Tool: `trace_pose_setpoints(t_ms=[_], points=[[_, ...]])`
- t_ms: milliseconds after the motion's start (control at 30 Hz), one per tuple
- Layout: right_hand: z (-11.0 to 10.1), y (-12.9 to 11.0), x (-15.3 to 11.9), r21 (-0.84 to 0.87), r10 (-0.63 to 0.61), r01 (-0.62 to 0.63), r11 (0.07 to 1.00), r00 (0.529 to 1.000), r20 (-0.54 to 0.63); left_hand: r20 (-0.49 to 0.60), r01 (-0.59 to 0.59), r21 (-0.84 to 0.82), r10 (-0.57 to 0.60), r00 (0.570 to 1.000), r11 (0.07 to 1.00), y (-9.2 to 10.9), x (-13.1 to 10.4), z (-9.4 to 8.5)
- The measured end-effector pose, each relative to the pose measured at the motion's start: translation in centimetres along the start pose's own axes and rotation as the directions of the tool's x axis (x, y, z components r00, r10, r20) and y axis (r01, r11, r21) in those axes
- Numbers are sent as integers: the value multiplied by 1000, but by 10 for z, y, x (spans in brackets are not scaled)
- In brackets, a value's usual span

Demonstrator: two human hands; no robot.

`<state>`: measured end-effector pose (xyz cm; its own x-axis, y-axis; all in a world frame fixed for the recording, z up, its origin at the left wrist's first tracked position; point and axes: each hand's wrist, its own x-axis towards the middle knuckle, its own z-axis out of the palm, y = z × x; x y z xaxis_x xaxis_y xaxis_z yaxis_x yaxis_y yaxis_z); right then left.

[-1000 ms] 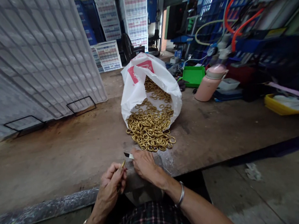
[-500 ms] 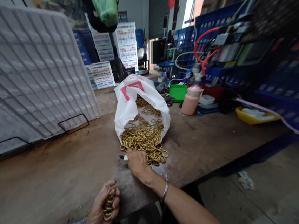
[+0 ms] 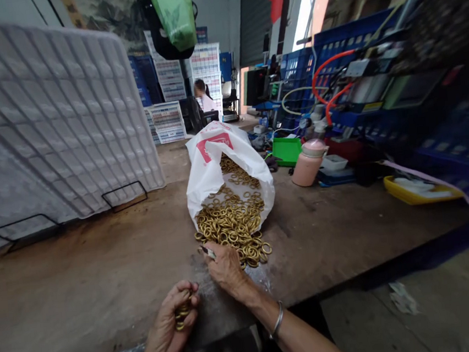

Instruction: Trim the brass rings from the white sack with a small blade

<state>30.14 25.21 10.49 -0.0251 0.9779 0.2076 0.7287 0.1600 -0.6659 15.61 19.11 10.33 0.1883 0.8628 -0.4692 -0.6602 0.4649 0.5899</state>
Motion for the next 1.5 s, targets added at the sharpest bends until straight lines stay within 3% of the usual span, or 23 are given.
trace_pose_setpoints(t_ms=[333,567,700,833,900,967,1033,1067,1167,1233,1500], points=[[9,-11,-6,455,23,-34,890,999,31,-91,-169,216,192,977,962,-5,22,20],[11,-13,-9,508,24,-72,858,995,100,-124,-264,335,320,939,904,-7,34,20],[9,-11,-11,381,4,-41,924,995,97,-132,-326,580,482,866,746,-4,33,15],[-1,-16,-10,349,-14,-11,937,997,71,30,-458,745,663,748,484,-1,27,12],[-3,-19,-10,340,-48,15,940,995,89,113,-501,765,682,723,404,-2,26,11],[-2,-20,-11,321,-67,26,947,991,117,138,-520,761,686,714,389,-3,24,10],[2,-18,-11,308,-54,8,951,988,143,127,-519,743,671,730,423,-5,23,10],[4,-17,-11,303,-40,-6,953,989,146,108,-498,734,644,758,462,-5,21,11],[9,-14,-12,308,-13,-28,951,991,130,33,-355,685,460,887,636,-5,17,12],[8,-13,-13,323,-8,-35,946,991,131,7,-261,623,328,944,737,-3,13,13],[0,-22,-18,362,-34,-42,931,979,201,40,-159,397,156,987,904,1,1,19]])
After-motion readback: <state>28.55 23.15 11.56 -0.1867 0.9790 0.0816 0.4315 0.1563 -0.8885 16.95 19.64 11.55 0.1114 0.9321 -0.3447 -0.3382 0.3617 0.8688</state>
